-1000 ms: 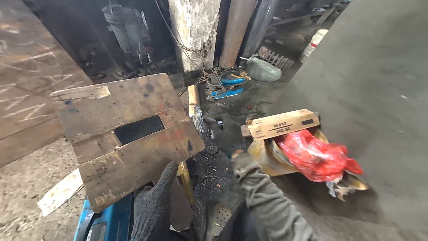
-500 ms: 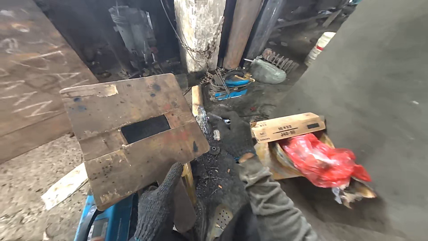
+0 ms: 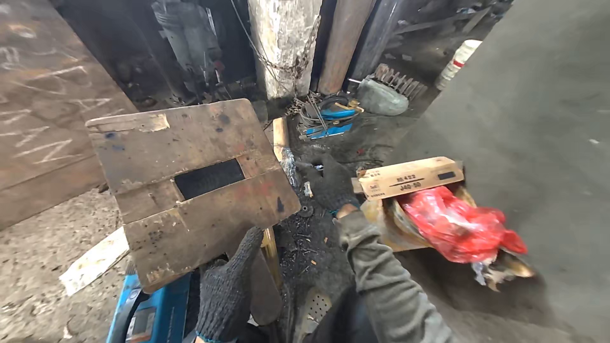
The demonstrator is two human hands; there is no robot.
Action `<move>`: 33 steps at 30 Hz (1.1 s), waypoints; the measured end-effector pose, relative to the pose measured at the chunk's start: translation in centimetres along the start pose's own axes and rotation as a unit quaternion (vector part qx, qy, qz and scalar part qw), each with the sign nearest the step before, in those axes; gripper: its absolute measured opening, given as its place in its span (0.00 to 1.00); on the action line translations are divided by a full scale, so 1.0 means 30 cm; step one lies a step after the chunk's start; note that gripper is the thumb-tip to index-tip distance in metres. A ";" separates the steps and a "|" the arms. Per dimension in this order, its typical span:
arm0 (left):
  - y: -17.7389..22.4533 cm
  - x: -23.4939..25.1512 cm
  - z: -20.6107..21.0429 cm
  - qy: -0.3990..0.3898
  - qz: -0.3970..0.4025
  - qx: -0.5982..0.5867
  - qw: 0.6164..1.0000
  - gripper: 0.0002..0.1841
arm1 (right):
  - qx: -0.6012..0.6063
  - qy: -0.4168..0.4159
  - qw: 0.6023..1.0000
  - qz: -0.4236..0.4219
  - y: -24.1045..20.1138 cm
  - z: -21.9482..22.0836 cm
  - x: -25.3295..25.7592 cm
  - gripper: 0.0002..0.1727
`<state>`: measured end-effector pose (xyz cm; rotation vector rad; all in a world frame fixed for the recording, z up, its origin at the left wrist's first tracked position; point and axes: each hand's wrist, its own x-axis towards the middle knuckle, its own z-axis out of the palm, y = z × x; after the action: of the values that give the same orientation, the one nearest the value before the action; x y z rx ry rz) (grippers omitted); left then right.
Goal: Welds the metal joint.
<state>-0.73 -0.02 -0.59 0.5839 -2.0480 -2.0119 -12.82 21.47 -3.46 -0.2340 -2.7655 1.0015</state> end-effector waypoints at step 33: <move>-0.004 0.010 -0.001 -0.003 0.003 0.022 1.000 0.22 | -0.025 0.002 0.999 -0.026 0.023 -0.012 0.097 0.19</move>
<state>-0.98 -0.17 -0.75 0.5805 -2.0987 -1.9727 -15.49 22.82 -3.26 -0.1700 -2.7811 0.9190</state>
